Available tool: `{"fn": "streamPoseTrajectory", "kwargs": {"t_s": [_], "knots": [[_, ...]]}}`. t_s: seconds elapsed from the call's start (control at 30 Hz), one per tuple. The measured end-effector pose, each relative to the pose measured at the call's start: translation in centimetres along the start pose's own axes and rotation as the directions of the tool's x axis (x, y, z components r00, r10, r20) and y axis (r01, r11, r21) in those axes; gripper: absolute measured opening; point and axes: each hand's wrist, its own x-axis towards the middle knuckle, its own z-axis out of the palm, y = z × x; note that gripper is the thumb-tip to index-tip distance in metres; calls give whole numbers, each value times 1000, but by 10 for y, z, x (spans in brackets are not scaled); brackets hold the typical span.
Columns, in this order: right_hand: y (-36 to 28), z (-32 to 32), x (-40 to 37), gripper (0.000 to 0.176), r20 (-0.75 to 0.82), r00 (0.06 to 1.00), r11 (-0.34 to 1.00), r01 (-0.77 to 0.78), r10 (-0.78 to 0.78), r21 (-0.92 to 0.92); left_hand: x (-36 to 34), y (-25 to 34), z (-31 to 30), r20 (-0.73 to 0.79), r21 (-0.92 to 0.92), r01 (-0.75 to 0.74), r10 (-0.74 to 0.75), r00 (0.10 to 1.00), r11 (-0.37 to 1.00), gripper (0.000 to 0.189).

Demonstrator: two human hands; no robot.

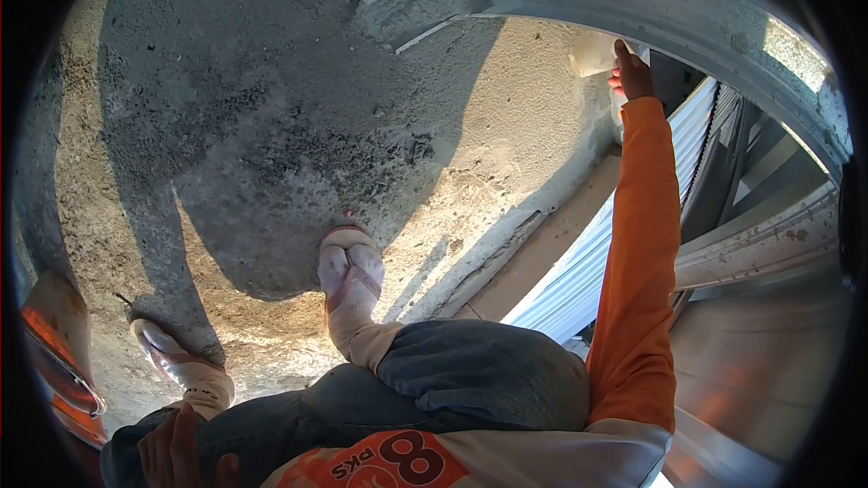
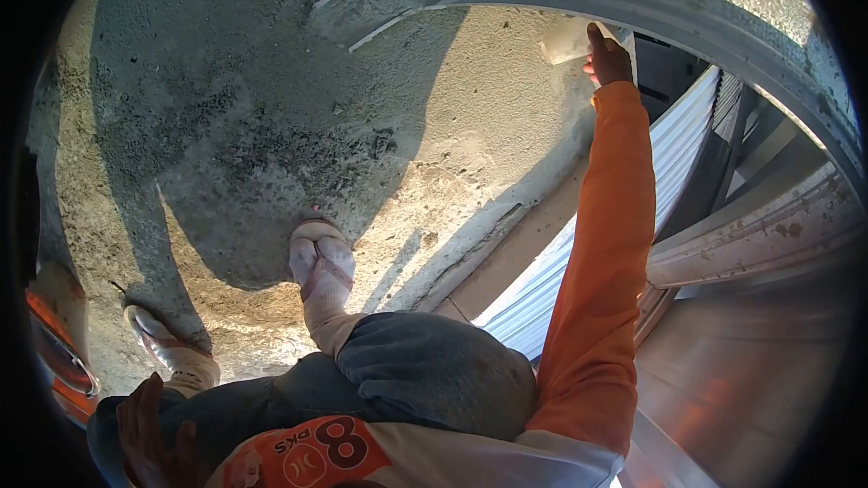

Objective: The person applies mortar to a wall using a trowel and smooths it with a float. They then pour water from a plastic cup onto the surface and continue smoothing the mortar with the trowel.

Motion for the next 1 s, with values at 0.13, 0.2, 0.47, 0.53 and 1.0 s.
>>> {"fn": "streamPoseTrajectory", "kwargs": {"t_s": [0.13, 0.2, 0.47, 0.53, 1.0], "knots": [[75, -23, 50, 67, -117, 947, 938, -313, 298, -147, 11, 3, 1, 33, -27, 62, -62, 998, 998, 44], [110, -17, 50, 73, -199, 902, 880, -423, 384, -216, 14, 3, 2, 38, -22, 54, -53, 998, 998, 43], [126, 3, -67, 55, -416, 909, 969, -130, 32, -208, 22, 3, 3, 43, -12, -31, 32, 999, 999, 41], [102, 1, -85, 49, -259, 966, 992, -22, -12, -126, 25, 4, 3, 33, -45, -56, 58, 998, 997, 41], [100, -25, 6, 76, -175, 925, 903, -371, 338, -217, 27, 6, 10, 15, 19, -14, 14, 1000, 1000, 38]]}}
